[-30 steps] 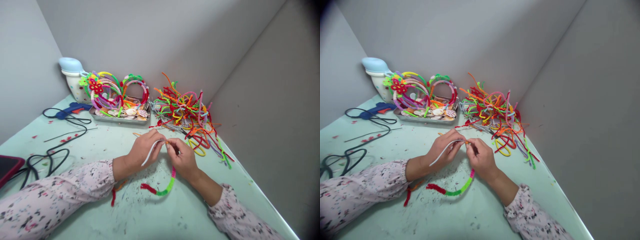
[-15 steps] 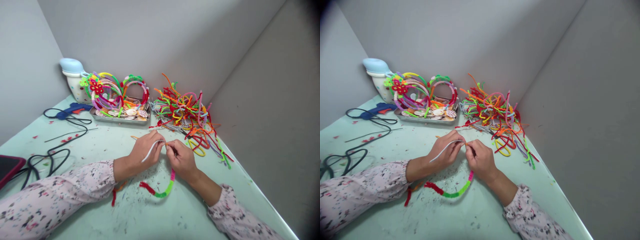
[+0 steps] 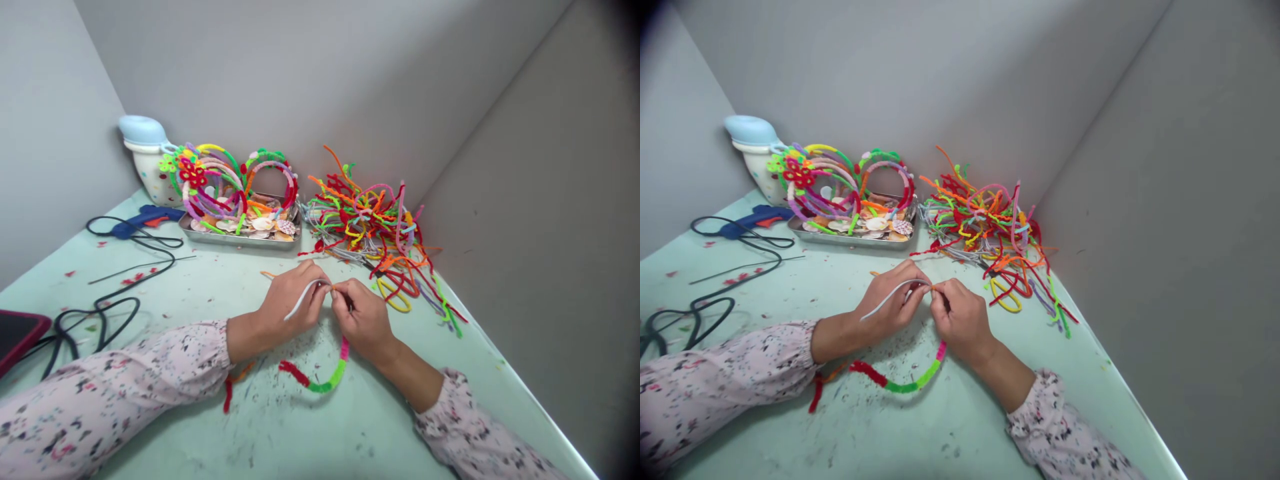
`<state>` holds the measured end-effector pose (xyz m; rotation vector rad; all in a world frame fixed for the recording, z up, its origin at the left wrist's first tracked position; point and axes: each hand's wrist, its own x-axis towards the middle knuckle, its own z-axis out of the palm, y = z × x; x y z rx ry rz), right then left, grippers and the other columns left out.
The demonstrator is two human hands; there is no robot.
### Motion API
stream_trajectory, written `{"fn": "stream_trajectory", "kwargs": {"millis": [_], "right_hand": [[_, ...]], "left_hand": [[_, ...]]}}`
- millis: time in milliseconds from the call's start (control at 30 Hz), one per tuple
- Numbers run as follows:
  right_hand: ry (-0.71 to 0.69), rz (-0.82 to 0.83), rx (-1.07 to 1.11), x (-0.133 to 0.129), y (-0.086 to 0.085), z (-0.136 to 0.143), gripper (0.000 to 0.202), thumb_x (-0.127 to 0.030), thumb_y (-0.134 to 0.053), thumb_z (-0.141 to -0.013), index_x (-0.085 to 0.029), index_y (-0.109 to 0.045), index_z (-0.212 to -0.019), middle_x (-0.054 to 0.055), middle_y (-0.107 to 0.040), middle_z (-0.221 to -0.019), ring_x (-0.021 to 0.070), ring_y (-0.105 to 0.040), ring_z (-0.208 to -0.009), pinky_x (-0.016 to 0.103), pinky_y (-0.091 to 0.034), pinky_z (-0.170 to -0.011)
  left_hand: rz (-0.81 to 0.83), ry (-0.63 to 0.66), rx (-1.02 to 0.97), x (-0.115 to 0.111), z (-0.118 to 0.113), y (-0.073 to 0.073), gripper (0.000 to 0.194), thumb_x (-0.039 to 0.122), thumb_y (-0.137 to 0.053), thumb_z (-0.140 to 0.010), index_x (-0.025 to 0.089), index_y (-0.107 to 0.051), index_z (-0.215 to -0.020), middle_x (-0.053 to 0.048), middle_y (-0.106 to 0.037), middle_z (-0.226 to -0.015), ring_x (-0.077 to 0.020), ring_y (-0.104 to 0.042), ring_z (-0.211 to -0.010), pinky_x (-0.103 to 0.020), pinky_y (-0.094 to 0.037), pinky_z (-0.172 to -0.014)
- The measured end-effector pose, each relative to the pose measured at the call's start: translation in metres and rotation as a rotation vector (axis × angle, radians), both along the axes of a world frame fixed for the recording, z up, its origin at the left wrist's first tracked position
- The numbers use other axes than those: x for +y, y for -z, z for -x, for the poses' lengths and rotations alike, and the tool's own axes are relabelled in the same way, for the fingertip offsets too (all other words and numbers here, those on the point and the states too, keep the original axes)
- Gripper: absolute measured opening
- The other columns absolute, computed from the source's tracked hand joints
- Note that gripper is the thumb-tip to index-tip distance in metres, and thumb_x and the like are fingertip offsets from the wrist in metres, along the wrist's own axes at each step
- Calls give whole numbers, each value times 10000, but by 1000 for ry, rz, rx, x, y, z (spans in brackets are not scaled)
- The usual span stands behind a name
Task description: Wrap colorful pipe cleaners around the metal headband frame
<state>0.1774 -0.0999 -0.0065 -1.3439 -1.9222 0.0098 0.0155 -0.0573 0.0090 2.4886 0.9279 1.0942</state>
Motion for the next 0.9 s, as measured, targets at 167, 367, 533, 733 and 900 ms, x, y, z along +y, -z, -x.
{"fn": "stream_trajectory", "kwargs": {"millis": [167, 367, 533, 733, 900], "right_hand": [[0, 9, 23, 1, 1, 0, 118, -196, -472, -869, -199, -590, -869, 24, -605, -749, 149, -561, -671, 258, -413, -636], [81, 108, 246, 6, -2, -3, 133, -263, -462, -890, -204, -581, -904, 10, -604, -747, 151, -555, -670, 267, -428, -650], [107, 259, 705, 16, -1, -8, 192, -368, -471, -881, -196, -541, -836, -22, -558, -666, 124, -514, -556, 244, -418, -532], [-148, 484, 1064, 19, -1, -10, 174, -369, -553, -845, -195, -561, -859, -35, -581, -667, 76, -507, -461, 202, -382, -447], [-355, 713, 1108, 13, 6, -7, 170, -358, -570, -851, -189, -585, -850, -33, -604, -664, 69, -534, -456, 187, -395, -449]], "left_hand": [[22, -4, -17, 0, -2, 1, 101, 190, -457, -880, 172, -552, -850, -36, -573, -821, -162, -544, -782, -287, -431, -693], [69, -67, -94, -1, -2, -1, 185, 247, -507, -873, 174, -526, -1043, -49, -557, -920, -162, -532, -828, -292, -439, -730], [62, -3, -159, -6, 0, -3, 99, 225, -494, -872, 168, -544, -936, -31, -544, -833, -143, -519, -771, -273, -421, -700], [281, 94, -124, 0, -2, 2, 178, 214, -459, -878, 167, -629, -863, -32, -595, -817, -139, -533, -753, -269, -415, -712], [710, 109, -441, 11, -4, 6, 201, 286, -529, -843, 153, -657, -925, -41, -657, -881, -144, -577, -773, -257, -437, -700]]}}
